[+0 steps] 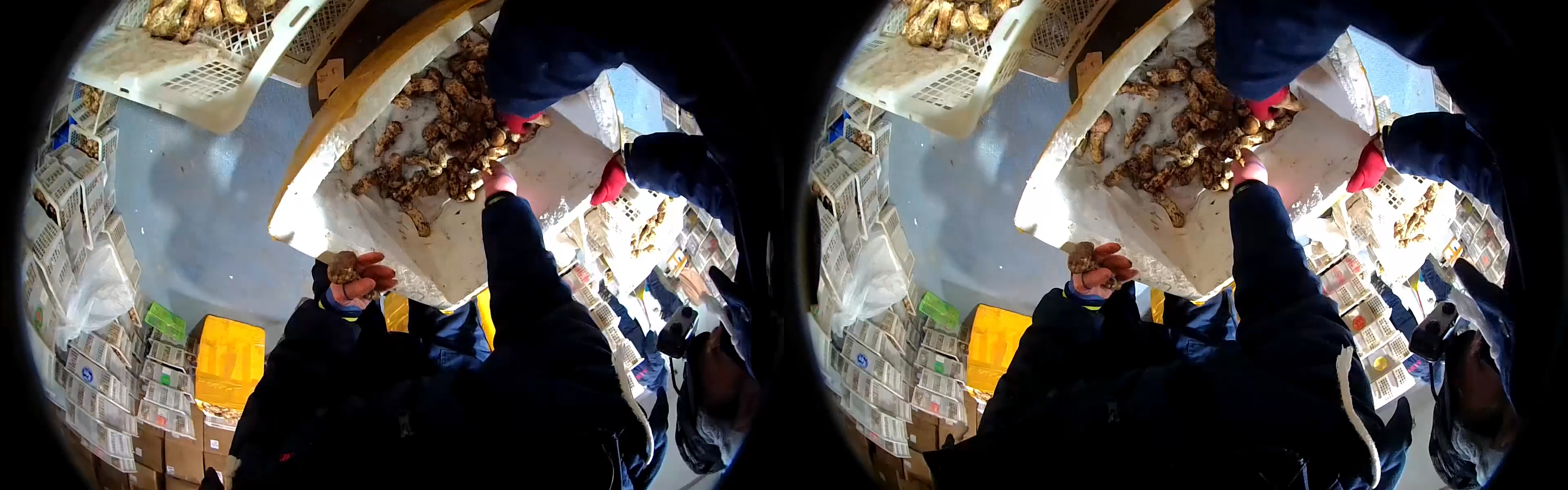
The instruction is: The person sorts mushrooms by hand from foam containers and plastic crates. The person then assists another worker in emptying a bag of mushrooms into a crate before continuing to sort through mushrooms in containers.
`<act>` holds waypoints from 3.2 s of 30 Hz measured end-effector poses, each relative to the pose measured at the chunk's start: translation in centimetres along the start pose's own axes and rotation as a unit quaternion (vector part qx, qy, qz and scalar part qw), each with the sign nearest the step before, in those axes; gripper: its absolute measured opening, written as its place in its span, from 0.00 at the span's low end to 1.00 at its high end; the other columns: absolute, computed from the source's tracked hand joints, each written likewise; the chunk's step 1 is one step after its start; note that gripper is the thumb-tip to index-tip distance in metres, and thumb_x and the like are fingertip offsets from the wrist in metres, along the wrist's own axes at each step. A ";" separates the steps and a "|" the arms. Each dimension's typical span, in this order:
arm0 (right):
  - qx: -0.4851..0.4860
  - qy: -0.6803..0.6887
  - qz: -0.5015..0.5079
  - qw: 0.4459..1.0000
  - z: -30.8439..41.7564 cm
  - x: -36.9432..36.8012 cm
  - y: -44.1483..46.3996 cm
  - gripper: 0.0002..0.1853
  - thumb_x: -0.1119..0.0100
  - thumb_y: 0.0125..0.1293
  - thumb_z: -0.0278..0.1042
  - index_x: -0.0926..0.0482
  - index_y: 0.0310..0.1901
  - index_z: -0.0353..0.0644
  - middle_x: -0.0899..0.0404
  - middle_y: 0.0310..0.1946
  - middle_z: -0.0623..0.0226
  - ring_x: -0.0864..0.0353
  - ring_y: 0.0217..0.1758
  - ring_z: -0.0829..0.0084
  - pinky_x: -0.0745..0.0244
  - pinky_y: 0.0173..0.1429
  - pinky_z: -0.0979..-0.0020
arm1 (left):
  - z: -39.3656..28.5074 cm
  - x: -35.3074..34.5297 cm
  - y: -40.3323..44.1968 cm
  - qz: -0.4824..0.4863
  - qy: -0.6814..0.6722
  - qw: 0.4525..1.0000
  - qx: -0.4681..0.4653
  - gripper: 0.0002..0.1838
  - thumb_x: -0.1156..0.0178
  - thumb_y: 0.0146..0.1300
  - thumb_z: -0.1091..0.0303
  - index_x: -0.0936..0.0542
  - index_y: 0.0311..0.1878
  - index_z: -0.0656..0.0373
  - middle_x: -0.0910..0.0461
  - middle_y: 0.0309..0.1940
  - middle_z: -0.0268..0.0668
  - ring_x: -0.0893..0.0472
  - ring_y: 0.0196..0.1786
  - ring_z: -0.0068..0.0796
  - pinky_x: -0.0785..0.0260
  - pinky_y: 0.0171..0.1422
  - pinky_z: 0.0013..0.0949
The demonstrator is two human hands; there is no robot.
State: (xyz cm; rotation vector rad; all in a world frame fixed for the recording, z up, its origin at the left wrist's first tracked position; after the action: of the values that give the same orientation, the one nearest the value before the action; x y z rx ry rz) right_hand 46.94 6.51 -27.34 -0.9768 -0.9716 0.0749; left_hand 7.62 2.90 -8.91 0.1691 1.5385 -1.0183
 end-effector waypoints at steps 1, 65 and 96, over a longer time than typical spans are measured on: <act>0.046 -0.118 -0.021 0.992 1.1 -1.0 1.5 0.29 0.48 0.55 0.43 0.38 0.57 0.39 0.36 0.56 0.60 0.41 0.61 0.66 0.45 0.63 0.70 | 0.3 0.5 0.0 0.010 0.005 1.000 -0.015 0.26 0.48 0.54 0.80 0.39 0.58 0.64 0.29 0.49 0.48 0.29 0.53 0.45 0.36 0.58 0.46; -0.123 -0.112 -0.172 0.971 5.3 -1.7 4.1 0.28 0.43 0.48 0.53 0.30 0.46 0.41 0.31 0.46 0.56 0.33 0.52 0.61 0.37 0.54 0.67 | 0.2 -0.1 2.8 0.146 0.101 0.977 0.118 0.33 0.39 0.47 0.74 0.39 0.57 0.70 0.27 0.38 0.50 0.24 0.40 0.41 0.28 0.42 0.38; 0.070 0.110 -0.087 0.988 10.9 -0.1 -4.2 0.32 0.37 0.47 0.44 0.33 0.55 0.42 0.43 0.60 0.53 0.45 0.63 0.53 0.48 0.65 0.63 | 0.1 0.3 2.6 0.111 0.108 0.978 0.137 0.33 0.35 0.44 0.68 0.37 0.54 0.66 0.27 0.40 0.47 0.24 0.41 0.41 0.30 0.44 0.40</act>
State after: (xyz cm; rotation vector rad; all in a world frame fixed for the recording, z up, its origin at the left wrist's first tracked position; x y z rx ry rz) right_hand 37.50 11.16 -22.27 -0.7509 -0.8333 -0.1090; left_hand 9.26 4.26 -10.43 0.6501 1.5268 -1.0535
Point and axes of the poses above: each hand's wrist, its own y-axis towards the middle knuckle, its own x-axis out of the back of the hand, z = x × y, the point moved 1 cm from there along y, towards the middle knuckle
